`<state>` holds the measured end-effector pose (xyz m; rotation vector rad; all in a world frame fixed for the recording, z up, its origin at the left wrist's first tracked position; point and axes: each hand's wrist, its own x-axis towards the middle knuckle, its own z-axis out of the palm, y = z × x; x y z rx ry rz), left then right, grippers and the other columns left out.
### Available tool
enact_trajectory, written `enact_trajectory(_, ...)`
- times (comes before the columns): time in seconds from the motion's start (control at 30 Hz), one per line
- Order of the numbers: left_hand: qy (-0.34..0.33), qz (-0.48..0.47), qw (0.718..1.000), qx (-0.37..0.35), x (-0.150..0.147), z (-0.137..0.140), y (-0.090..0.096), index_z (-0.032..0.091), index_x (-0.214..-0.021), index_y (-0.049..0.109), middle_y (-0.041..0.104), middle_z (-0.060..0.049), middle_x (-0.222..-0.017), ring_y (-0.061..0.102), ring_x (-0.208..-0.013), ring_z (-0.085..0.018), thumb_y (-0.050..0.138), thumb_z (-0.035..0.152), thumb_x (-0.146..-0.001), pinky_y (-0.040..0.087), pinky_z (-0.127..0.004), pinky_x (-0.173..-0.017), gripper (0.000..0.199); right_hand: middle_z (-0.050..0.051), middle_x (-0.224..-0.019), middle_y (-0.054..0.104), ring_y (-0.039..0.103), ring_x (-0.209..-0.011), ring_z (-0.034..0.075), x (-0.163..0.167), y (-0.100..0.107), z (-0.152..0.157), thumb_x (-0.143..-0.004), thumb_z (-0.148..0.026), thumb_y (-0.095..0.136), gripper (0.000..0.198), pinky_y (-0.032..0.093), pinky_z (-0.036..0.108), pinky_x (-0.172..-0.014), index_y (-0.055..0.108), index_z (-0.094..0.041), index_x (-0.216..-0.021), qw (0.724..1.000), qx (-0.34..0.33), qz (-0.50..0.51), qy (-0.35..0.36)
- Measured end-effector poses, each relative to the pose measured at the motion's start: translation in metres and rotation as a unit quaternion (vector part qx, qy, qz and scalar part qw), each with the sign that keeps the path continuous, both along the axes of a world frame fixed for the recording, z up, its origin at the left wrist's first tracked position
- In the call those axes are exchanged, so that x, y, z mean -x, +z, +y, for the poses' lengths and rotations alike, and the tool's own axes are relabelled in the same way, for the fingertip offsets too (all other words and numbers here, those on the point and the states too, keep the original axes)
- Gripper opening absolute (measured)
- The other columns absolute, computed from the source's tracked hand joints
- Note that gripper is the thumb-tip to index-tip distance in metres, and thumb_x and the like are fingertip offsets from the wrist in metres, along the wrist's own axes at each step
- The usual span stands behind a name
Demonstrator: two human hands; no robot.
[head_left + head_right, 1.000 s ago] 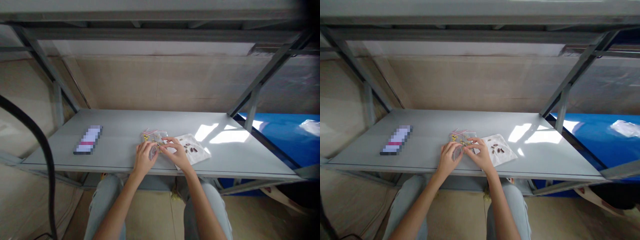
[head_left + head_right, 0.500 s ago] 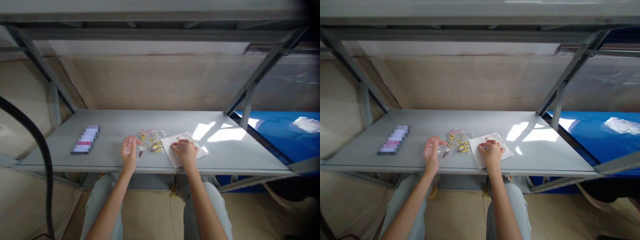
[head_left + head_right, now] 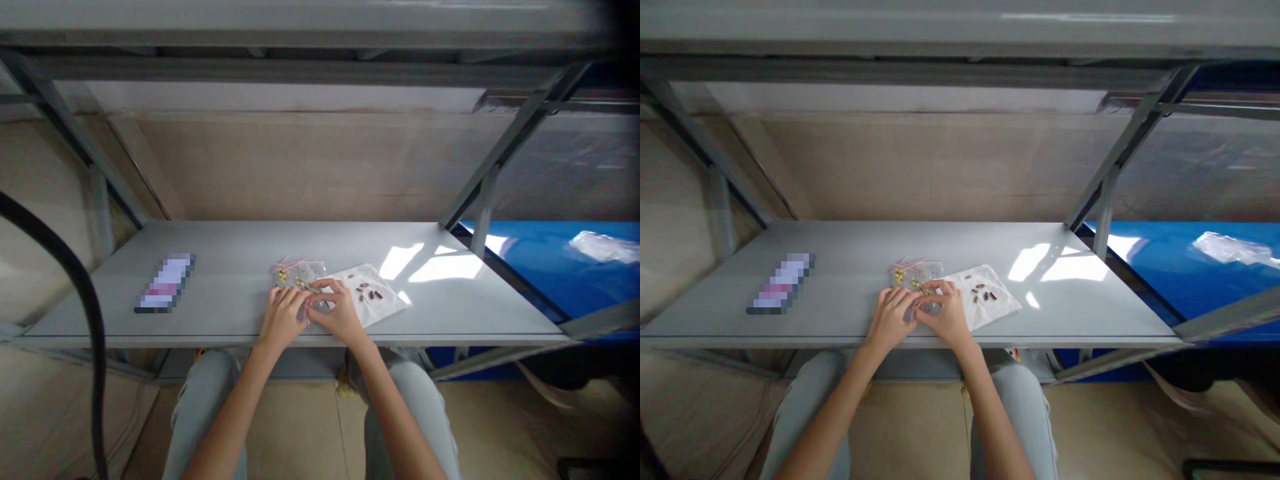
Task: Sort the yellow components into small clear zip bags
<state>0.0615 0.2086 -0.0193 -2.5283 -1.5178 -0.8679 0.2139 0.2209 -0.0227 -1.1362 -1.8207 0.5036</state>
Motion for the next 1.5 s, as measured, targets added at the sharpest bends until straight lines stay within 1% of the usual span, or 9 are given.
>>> enact_trajectory(0.13,0.023,-0.006,1.000,0.014,-0.010,-0.002,-0.002,0.020,-0.100,0.058,0.064,-0.005,-0.095,0.056,-0.093,-0.021,0.053,0.009,-0.076,0.035,-0.038,-0.087,0.028,0.005,-0.101,0.064,0.055,-0.098,0.023,0.008,-0.008,-0.002,-0.073,-0.022,0.064,0.008,0.038,0.041,-0.090,0.072,-0.025,-0.073,1.000,0.024,0.006,0.006)
enact_trajectory(0.27,0.023,-0.029,0.999,0.001,-0.011,0.000,-0.002,0.021,-0.099,0.058,0.064,-0.004,-0.093,0.057,-0.092,-0.021,0.054,0.022,-0.082,0.035,-0.038,-0.087,0.017,0.005,-0.103,0.064,0.058,-0.097,0.021,-0.019,-0.005,0.003,-0.080,-0.032,0.059,0.015,0.041,0.037,-0.088,0.072,-0.026,-0.080,0.999,0.012,0.026,0.025)
enact_trajectory(0.37,0.018,-0.032,0.999,-0.014,-0.010,0.000,-0.003,0.021,-0.099,0.058,0.064,-0.004,-0.091,0.057,-0.090,-0.020,0.053,0.027,-0.084,0.035,-0.037,-0.087,0.017,0.006,-0.098,0.066,0.059,-0.091,0.023,-0.052,0.000,0.005,-0.076,-0.041,0.061,0.020,0.040,0.039,-0.083,0.072,-0.025,-0.081,0.991,0.021,-0.003,-0.129)
enact_trajectory(0.47,0.009,-0.026,0.999,-0.018,-0.010,-0.001,-0.005,0.020,-0.100,0.057,0.064,-0.005,-0.092,0.057,-0.090,-0.020,0.054,0.026,-0.084,0.035,-0.036,-0.087,0.017,0.004,-0.091,0.066,0.058,-0.085,0.024,-0.076,0.003,0.001,-0.071,-0.043,0.063,0.020,0.032,0.043,-0.084,0.072,-0.026,-0.076,0.951,0.052,-0.079,-0.295)
enact_trajectory(0.63,0.008,-0.024,1.000,-0.011,-0.009,-0.002,-0.007,0.021,-0.100,0.057,0.063,-0.004,-0.094,0.056,-0.091,-0.020,0.054,0.025,-0.084,0.034,-0.036,-0.087,0.017,0.004,-0.088,0.066,0.055,-0.085,0.024,-0.082,0.000,-0.005,-0.067,-0.044,0.061,0.022,0.026,0.041,-0.081,0.072,-0.025,-0.066,0.916,0.075,-0.148,-0.365)
enact_trajectory(0.93,0.008,-0.031,0.999,-0.005,-0.009,-0.001,-0.006,0.021,-0.100,0.056,0.063,-0.004,-0.094,0.056,-0.092,-0.020,0.054,0.026,-0.084,0.035,-0.036,-0.088,0.017,0.006,-0.099,0.064,0.052,-0.093,0.027,-0.074,-0.004,-0.002,-0.071,-0.038,0.062,0.017,0.026,0.044,-0.084,0.073,-0.026,-0.070,0.937,0.036,-0.125,-0.325)
enact_trajectory(1.2,-0.018,-0.020,1.000,0.010,-0.009,-0.003,-0.005,0.021,-0.100,0.056,0.063,-0.004,-0.097,0.056,-0.095,-0.020,0.056,0.015,-0.078,0.036,-0.036,-0.088,0.023,0.002,-0.109,0.061,0.050,-0.103,0.025,-0.021,0.002,-0.008,-0.065,-0.033,0.072,0.006,0.032,0.042,-0.088,0.073,-0.030,-0.070,0.997,-0.013,-0.064,-0.044)
enact_trajectory(1.37,-0.023,-0.015,0.999,0.025,-0.007,-0.002,-0.006,0.020,-0.100,0.056,0.063,-0.004,-0.097,0.055,-0.097,-0.021,0.053,0.005,-0.073,0.035,-0.037,-0.089,0.032,0.004,-0.106,0.063,0.051,-0.100,0.024,0.007,0.001,-0.013,-0.071,-0.023,0.066,0.006,0.036,0.042,-0.087,0.072,-0.026,-0.071,0.998,0.025,-0.045,-0.030)
enact_trajectory(1.5,-0.005,-0.032,0.999,0.013,-0.007,-0.002,-0.005,0.019,-0.101,0.056,0.063,-0.005,-0.096,0.056,-0.095,-0.021,0.054,0.015,-0.079,0.037,-0.036,-0.087,0.022,0.004,-0.107,0.064,0.055,-0.100,0.021,-0.005,0.002,-0.006,-0.077,-0.027,0.061,0.012,0.039,0.037,-0.088,0.073,-0.026,-0.076,0.999,0.003,0.001,0.035)
